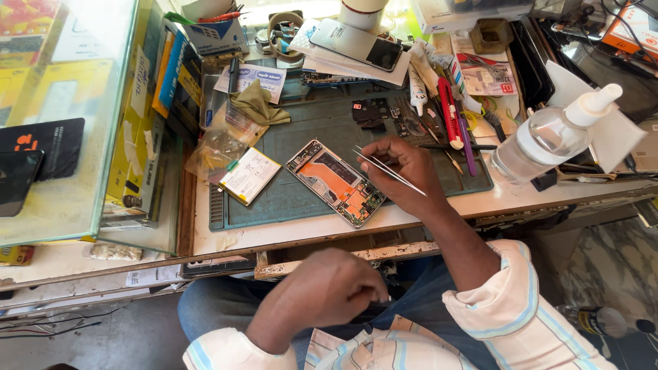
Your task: The person uses a metal spudger to pry and separate components inside a disassembled smartphone. They repeatedly lift and adjust internal parts, including the battery and ribbon cables, while holding the phone steady with the other hand.
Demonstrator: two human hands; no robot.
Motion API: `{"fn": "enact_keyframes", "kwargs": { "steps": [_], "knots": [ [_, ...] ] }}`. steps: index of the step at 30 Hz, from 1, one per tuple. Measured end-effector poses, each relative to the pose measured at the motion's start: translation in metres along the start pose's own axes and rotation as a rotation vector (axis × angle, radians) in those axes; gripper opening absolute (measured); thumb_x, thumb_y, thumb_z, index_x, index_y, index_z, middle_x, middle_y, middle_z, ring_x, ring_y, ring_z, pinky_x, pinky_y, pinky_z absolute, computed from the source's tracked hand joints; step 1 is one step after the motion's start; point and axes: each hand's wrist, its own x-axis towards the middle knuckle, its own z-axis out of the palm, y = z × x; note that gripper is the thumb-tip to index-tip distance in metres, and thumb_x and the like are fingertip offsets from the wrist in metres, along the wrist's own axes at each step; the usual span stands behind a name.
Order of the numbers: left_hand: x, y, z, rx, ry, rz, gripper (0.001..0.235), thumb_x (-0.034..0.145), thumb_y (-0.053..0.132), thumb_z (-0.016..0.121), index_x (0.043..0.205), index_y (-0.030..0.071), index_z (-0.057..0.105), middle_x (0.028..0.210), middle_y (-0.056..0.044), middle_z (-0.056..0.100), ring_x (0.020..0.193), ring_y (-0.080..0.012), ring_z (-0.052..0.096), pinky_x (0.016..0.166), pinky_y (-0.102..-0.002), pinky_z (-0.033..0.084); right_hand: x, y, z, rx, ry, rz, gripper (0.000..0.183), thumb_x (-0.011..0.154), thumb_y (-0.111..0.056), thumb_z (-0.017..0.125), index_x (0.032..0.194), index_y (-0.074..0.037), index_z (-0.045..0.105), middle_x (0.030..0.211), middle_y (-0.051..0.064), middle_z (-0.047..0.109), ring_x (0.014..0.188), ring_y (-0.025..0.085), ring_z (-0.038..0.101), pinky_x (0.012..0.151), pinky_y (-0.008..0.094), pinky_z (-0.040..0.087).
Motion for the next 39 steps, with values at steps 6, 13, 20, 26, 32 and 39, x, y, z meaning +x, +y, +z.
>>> {"fn": "enact_keyframes", "kwargs": {
  "steps": [6,13,20,26,32,39],
  "knots": [
    [0.013,-0.032,-0.026,0.233,0.604,-0.122,0.009,0.088,0.020,0.077,0.091,0.011,0.077,0.081,-0.006,0.075,0.081,-0.0287,0.069,0.077,-0.042,0.052,0.012,-0.010,-0.007,-0.055,-0.083,0.050,0.018,0.095,-0.009,0.072,0.112,-0.002,0.071,0.105,0.009,0.079,0.099,0.011,0.073,0.089,0.026,0.060],
    [0.027,-0.061,-0.037,0.411,0.830,-0.289,0.036,0.087,0.029,0.079,0.118,0.013,0.072,0.109,-0.005,0.071,0.104,-0.0271,0.061,0.088,-0.044,0.040,0.021,-0.014,-0.002,-0.063,-0.070,0.011,0.016,0.093,-0.011,0.072,0.104,-0.001,0.067,0.096,0.007,0.080,0.093,0.009,0.076,0.080,0.025,0.061],
    [0.036,-0.073,-0.033,0.521,0.864,-0.362,0.074,0.079,0.043,0.083,0.138,0.007,0.057,0.131,-0.013,0.066,0.128,-0.0378,0.050,0.102,-0.050,0.029,0.013,-0.008,-0.004,-0.155,-0.085,-0.056,0.014,0.090,-0.008,0.077,0.101,0.000,0.075,0.094,0.008,0.079,0.083,0.006,0.070,0.071,0.023,0.056],
    [0.030,-0.075,-0.034,0.355,0.952,-0.341,0.064,0.077,0.035,0.088,0.130,0.008,0.064,0.121,-0.011,0.069,0.124,-0.0333,0.056,0.104,-0.049,0.032,0.014,-0.011,-0.003,-0.213,-0.099,0.023,0.015,0.088,-0.010,0.079,0.100,-0.003,0.076,0.088,0.003,0.078,0.079,0.004,0.069,0.069,0.023,0.056],
    [0.006,-0.066,-0.018,-0.236,0.999,-0.127,0.036,0.081,0.010,0.087,0.109,0.004,0.065,0.103,-0.007,0.072,0.093,-0.0149,0.065,0.084,-0.029,0.051,0.022,-0.009,-0.002,-0.250,-0.090,-0.016,0.015,0.089,-0.012,0.079,0.101,-0.003,0.075,0.088,0.003,0.077,0.080,0.003,0.066,0.069,0.023,0.054],
    [-0.030,-0.025,0.048,-1.007,0.603,-0.088,0.027,0.086,0.000,0.077,0.112,-0.001,0.069,0.111,-0.011,0.076,0.087,-0.0111,0.063,0.081,-0.027,0.052,0.018,0.002,-0.008,-0.259,-0.119,-0.032,0.019,0.092,-0.011,0.079,0.107,-0.002,0.073,0.092,0.005,0.076,0.080,0.004,0.067,0.069,0.024,0.055]
  ]
}}
